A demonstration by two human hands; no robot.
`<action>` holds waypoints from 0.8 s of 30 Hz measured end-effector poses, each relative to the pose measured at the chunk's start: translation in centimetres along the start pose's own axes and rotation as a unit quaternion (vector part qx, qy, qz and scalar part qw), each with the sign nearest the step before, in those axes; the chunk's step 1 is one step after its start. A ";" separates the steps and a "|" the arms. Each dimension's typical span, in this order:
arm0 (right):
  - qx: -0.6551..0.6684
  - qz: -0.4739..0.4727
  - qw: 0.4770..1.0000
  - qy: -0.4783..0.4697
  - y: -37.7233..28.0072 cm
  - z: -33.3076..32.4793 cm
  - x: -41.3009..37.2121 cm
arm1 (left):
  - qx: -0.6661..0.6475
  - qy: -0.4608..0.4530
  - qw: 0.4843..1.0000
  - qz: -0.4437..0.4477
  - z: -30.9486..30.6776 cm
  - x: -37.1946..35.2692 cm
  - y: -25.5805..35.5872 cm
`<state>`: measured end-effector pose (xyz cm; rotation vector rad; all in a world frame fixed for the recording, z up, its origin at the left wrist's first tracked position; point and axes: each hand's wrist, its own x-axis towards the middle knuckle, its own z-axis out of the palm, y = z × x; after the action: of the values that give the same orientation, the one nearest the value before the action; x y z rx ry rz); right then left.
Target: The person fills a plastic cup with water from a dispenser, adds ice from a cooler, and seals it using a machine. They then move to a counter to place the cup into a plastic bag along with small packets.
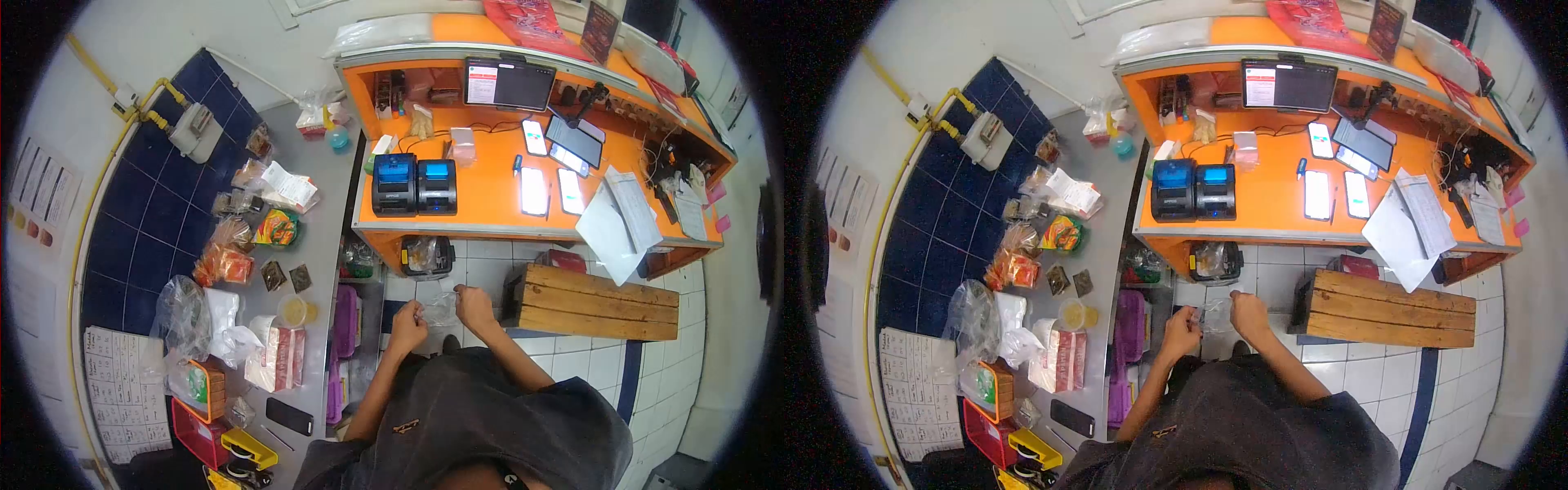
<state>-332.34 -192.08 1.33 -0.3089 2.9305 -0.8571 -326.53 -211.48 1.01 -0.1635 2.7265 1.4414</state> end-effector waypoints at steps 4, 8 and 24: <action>0.006 -0.008 1.000 -0.001 -0.1 0.2 0.0 | 0.032 0.005 0.999 0.003 0.2 0.1 -0.6; 0.017 0.009 1.000 -0.008 -0.7 -0.4 -0.1 | 0.009 0.035 0.999 0.036 0.3 -0.1 -0.7; -0.011 -0.052 0.998 0.034 0.4 0.4 0.4 | -0.015 0.034 0.999 0.020 -1.5 0.7 -1.7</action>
<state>-332.76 -192.06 0.73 -0.4472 3.0111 -0.8648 -326.98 -213.74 0.42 -0.1637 2.7784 1.5136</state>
